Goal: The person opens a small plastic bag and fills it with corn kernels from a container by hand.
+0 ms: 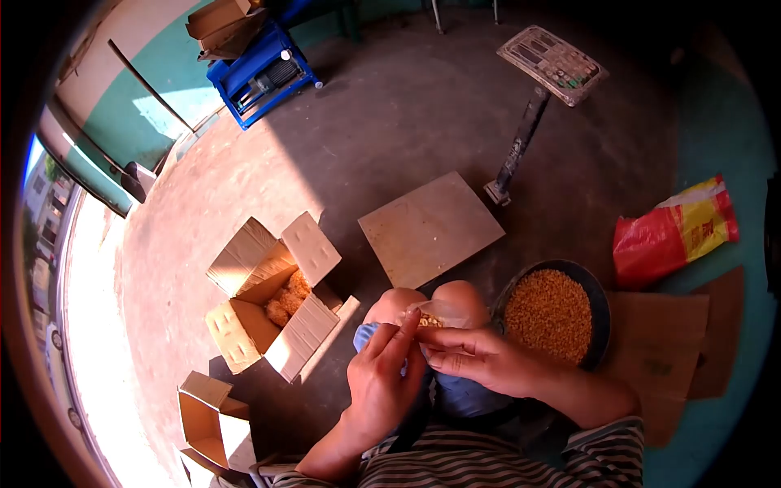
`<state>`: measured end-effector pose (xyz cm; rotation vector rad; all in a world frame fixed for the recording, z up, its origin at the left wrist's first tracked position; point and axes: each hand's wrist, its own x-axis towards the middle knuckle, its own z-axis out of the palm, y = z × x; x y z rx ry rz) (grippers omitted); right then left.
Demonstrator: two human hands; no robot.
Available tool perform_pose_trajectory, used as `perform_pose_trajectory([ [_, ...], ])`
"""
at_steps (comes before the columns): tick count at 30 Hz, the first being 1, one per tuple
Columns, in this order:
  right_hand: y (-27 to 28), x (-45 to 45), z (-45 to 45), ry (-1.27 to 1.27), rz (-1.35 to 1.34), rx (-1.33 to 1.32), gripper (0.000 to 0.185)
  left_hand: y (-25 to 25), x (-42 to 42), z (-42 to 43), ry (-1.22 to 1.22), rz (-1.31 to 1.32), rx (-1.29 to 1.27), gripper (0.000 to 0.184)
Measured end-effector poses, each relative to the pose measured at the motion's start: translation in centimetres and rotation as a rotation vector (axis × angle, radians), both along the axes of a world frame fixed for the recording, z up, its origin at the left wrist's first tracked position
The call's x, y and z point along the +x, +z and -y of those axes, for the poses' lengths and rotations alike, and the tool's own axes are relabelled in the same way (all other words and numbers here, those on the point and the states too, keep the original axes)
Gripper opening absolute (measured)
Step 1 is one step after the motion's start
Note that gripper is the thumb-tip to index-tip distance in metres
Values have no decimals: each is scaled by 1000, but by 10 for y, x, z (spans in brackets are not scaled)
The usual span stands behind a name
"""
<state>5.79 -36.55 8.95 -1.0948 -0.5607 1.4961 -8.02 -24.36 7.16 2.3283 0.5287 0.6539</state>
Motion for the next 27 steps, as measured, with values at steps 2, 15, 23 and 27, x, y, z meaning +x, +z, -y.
perform_pose_trajectory([
  [2,8,2,11,-5,63,28,41,2,0,1,-6,22,-39,44],
  [15,-213,119,159,-926,1403,-661,25,7,2,1,-11,32,-146,38],
  [23,-277,136,128,-1074,1456,-906,24,11,4,3,-7,17,-215,37],
  [27,-279,128,103,-1023,1476,-866,29,10,2,1,-7,37,-193,37],
])
